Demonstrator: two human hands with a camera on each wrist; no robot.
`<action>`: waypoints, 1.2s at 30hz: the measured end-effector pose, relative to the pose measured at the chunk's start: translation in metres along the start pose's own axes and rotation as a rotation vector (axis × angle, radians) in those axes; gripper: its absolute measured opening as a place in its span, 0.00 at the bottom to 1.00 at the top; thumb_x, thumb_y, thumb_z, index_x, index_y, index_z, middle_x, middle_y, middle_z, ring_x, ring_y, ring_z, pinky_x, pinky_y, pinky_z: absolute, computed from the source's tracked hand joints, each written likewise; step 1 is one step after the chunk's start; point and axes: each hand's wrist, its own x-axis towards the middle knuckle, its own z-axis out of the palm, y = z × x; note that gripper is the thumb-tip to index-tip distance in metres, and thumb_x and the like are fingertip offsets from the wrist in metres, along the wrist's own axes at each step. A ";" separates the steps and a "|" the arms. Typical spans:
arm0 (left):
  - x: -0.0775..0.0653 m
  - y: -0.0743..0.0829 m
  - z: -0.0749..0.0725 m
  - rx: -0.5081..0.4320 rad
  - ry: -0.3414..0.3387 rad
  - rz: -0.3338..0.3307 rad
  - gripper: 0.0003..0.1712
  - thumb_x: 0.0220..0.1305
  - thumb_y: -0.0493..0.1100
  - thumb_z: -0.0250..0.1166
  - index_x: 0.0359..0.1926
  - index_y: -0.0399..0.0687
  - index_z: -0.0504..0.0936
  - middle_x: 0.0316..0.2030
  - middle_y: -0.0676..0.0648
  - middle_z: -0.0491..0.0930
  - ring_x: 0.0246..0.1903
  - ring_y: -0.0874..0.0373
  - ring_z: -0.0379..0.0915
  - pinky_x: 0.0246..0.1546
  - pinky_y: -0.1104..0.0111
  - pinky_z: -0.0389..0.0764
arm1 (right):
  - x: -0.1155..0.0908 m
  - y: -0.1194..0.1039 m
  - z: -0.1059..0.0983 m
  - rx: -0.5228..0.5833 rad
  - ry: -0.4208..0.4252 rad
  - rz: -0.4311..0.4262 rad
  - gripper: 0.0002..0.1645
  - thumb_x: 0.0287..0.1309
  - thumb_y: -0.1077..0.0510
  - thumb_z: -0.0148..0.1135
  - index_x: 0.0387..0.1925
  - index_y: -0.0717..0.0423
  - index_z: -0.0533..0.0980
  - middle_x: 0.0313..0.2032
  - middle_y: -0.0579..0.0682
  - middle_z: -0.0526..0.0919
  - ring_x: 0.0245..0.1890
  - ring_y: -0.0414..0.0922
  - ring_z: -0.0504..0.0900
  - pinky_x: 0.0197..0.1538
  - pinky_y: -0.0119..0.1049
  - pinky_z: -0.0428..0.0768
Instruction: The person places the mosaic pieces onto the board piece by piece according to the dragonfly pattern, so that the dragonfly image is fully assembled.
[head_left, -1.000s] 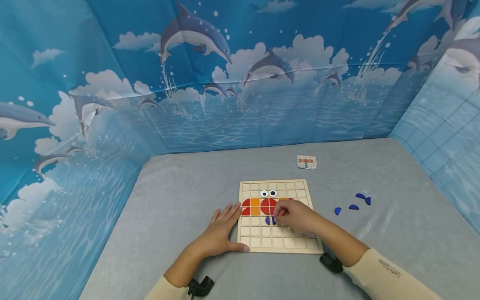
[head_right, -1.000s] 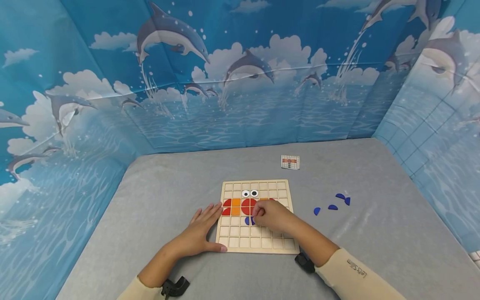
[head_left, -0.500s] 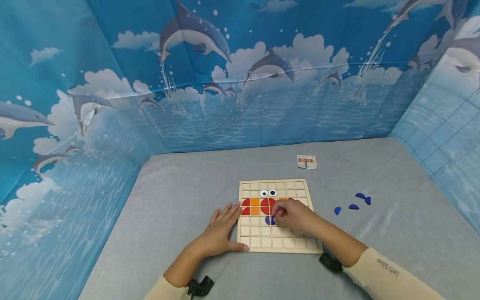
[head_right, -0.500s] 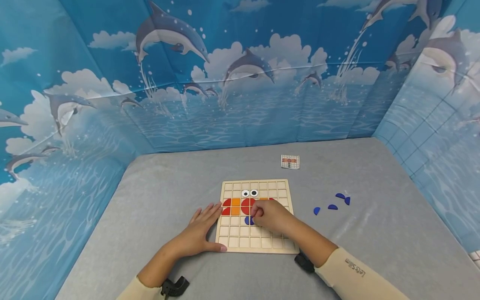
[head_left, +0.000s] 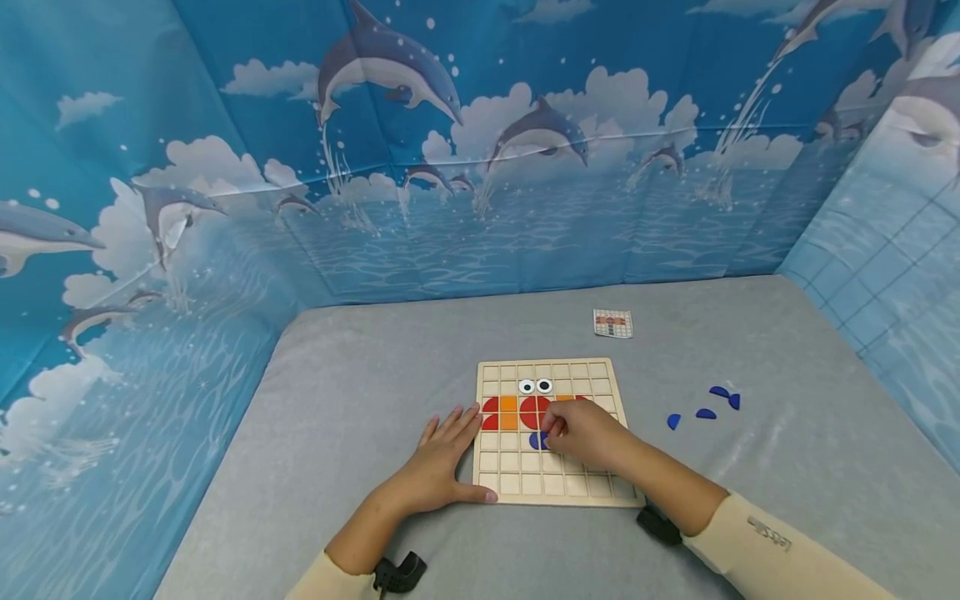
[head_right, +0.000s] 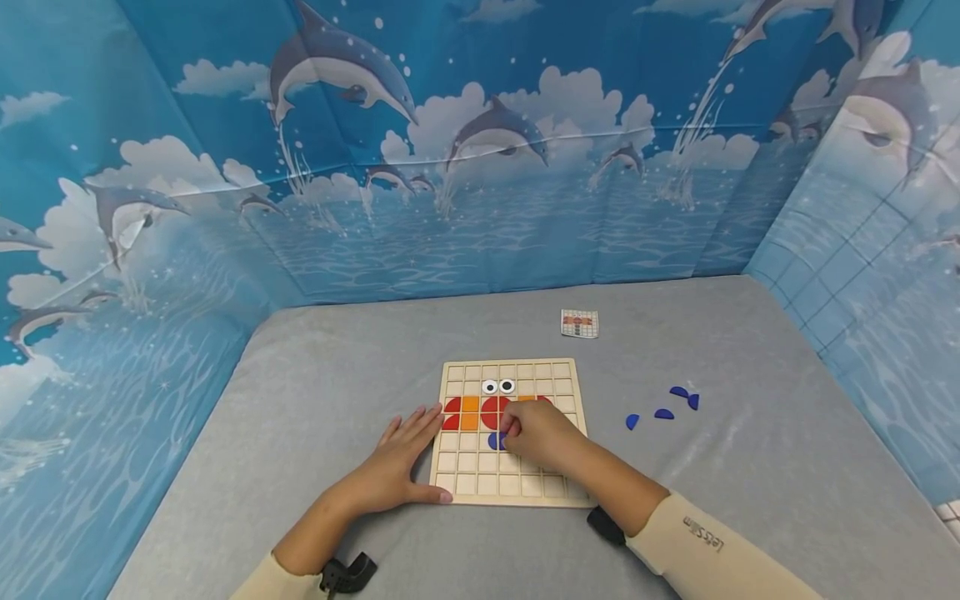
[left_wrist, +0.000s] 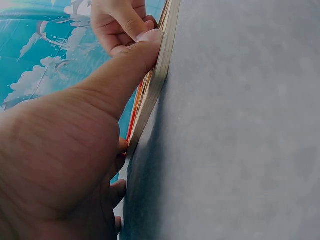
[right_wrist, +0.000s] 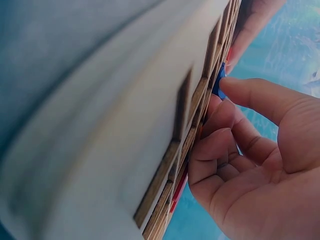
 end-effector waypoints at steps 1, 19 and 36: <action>0.000 0.000 0.000 -0.002 -0.001 0.000 0.68 0.50 0.74 0.72 0.81 0.51 0.49 0.82 0.54 0.44 0.82 0.49 0.37 0.78 0.41 0.37 | 0.000 0.000 0.000 -0.002 0.002 0.007 0.06 0.54 0.65 0.71 0.30 0.53 0.81 0.24 0.41 0.78 0.27 0.37 0.74 0.34 0.29 0.74; 0.001 -0.001 0.001 0.006 -0.001 0.000 0.68 0.49 0.74 0.71 0.81 0.51 0.49 0.82 0.54 0.44 0.82 0.49 0.37 0.78 0.42 0.37 | 0.000 0.000 0.001 -0.014 0.008 -0.022 0.08 0.54 0.65 0.72 0.29 0.52 0.80 0.24 0.40 0.77 0.27 0.36 0.73 0.34 0.28 0.74; 0.000 -0.001 0.001 -0.001 -0.003 -0.007 0.68 0.49 0.74 0.72 0.81 0.51 0.49 0.82 0.54 0.44 0.82 0.49 0.37 0.78 0.42 0.37 | -0.001 0.000 -0.001 0.009 0.015 -0.001 0.07 0.54 0.65 0.71 0.32 0.52 0.81 0.24 0.40 0.79 0.27 0.37 0.74 0.34 0.29 0.73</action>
